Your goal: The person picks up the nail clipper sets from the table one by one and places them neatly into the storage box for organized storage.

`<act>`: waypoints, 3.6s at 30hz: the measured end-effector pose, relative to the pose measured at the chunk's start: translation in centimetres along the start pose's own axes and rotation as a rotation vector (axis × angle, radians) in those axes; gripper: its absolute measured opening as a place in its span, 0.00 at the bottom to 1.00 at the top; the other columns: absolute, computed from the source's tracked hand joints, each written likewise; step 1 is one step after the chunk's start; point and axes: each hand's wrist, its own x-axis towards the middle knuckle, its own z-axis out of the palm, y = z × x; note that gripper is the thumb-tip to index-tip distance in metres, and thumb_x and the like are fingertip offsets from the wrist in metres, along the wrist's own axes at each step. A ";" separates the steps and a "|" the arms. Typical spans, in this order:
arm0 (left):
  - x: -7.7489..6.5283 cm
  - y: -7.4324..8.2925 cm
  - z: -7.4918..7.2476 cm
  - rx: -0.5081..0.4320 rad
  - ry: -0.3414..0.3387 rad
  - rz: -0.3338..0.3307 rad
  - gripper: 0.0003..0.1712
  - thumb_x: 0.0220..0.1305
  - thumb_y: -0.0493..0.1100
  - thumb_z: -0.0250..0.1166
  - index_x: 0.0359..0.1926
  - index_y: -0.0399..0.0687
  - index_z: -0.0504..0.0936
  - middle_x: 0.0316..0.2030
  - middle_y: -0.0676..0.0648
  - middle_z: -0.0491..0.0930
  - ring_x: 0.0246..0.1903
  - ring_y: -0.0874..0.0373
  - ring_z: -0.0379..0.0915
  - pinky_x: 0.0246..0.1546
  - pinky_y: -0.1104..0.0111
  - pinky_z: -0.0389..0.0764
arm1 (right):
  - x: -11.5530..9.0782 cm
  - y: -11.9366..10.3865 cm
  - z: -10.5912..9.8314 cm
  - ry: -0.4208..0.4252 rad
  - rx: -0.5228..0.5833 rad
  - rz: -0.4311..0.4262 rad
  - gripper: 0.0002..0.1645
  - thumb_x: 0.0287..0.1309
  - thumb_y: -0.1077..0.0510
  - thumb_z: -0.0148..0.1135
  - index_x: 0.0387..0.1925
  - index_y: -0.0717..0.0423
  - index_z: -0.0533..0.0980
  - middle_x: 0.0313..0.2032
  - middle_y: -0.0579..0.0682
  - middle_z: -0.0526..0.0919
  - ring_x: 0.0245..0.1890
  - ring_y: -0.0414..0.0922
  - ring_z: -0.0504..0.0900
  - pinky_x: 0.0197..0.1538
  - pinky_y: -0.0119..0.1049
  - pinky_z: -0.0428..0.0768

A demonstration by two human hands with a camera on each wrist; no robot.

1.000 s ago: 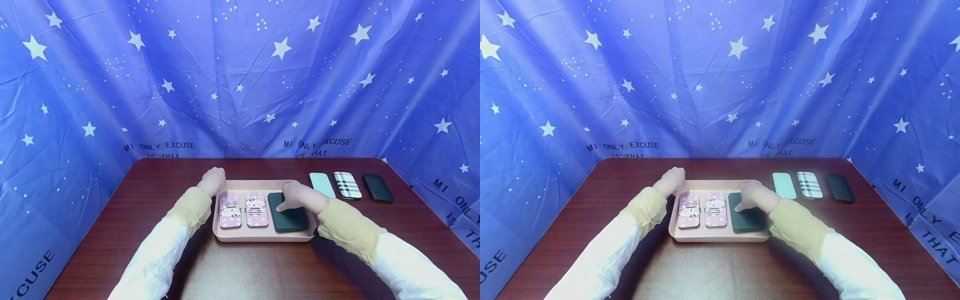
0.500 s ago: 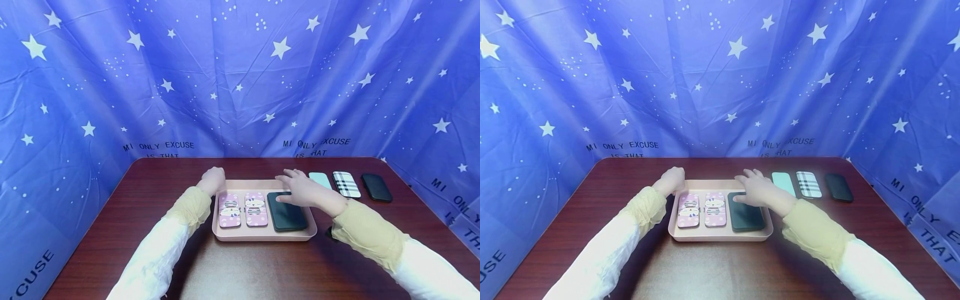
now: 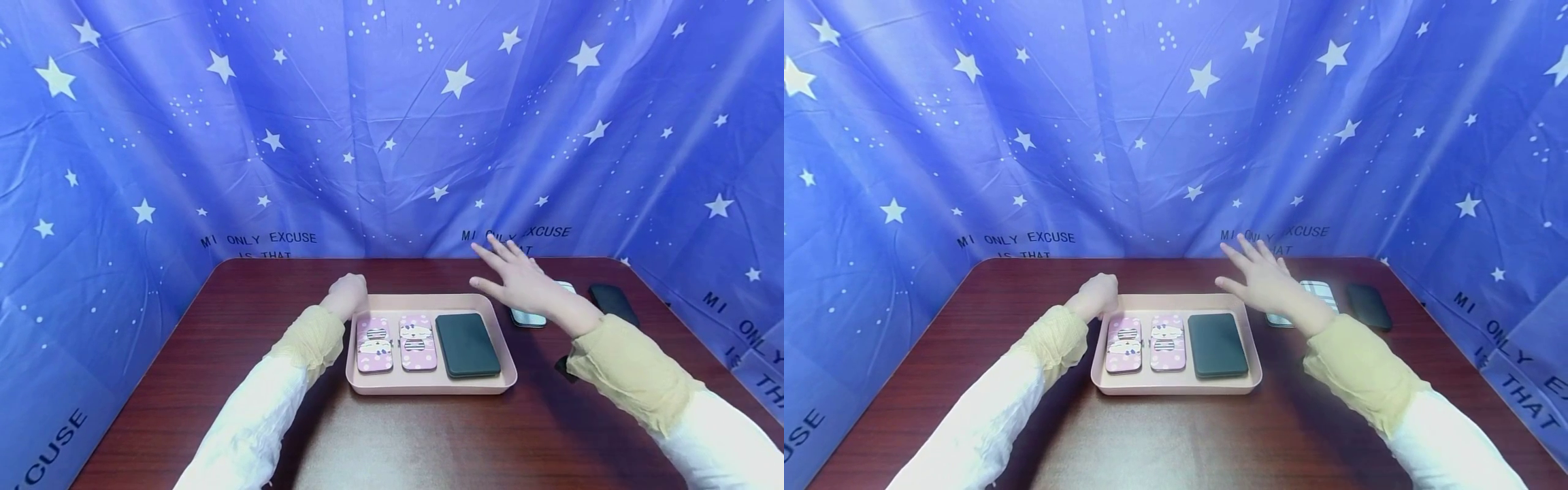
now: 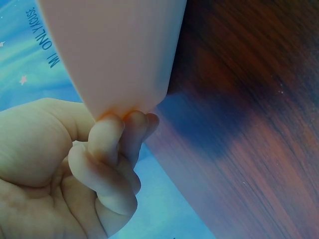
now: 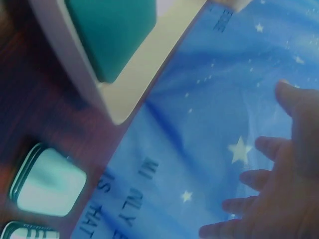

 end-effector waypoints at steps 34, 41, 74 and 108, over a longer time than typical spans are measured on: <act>-0.1 0.0 0.0 -0.006 -0.004 0.004 0.11 0.53 0.36 0.60 0.39 0.43 0.80 0.37 0.45 0.80 0.32 0.53 0.75 0.28 0.62 0.80 | 2.5 9.0 3.1 0.055 0.135 0.187 0.43 0.69 0.39 0.40 0.71 0.63 0.44 0.67 0.78 0.42 0.65 0.76 0.45 0.62 0.69 0.51; 0.0 0.0 0.0 -0.010 -0.005 -0.002 0.12 0.53 0.36 0.60 0.41 0.42 0.79 0.38 0.45 0.80 0.33 0.53 0.75 0.31 0.61 0.80 | 2.6 9.3 4.3 0.074 0.122 0.271 0.41 0.69 0.44 0.42 0.68 0.72 0.49 0.62 0.80 0.54 0.62 0.74 0.54 0.62 0.65 0.59; 0.1 0.0 0.0 -0.004 -0.002 0.010 0.11 0.51 0.35 0.61 0.38 0.42 0.79 0.35 0.45 0.79 0.30 0.53 0.75 0.24 0.64 0.77 | 2.4 10.3 6.8 0.055 -0.010 0.459 0.26 0.61 0.50 0.55 0.16 0.67 0.72 0.24 0.66 0.79 0.26 0.56 0.79 0.32 0.48 0.79; -0.1 -0.1 0.0 -0.011 -0.011 0.011 0.11 0.52 0.36 0.62 0.39 0.42 0.79 0.35 0.46 0.79 0.31 0.54 0.75 0.27 0.63 0.79 | 2.6 10.6 6.2 -0.055 0.171 0.575 0.25 0.61 0.48 0.55 0.27 0.69 0.71 0.25 0.60 0.75 0.24 0.49 0.78 0.24 0.39 0.80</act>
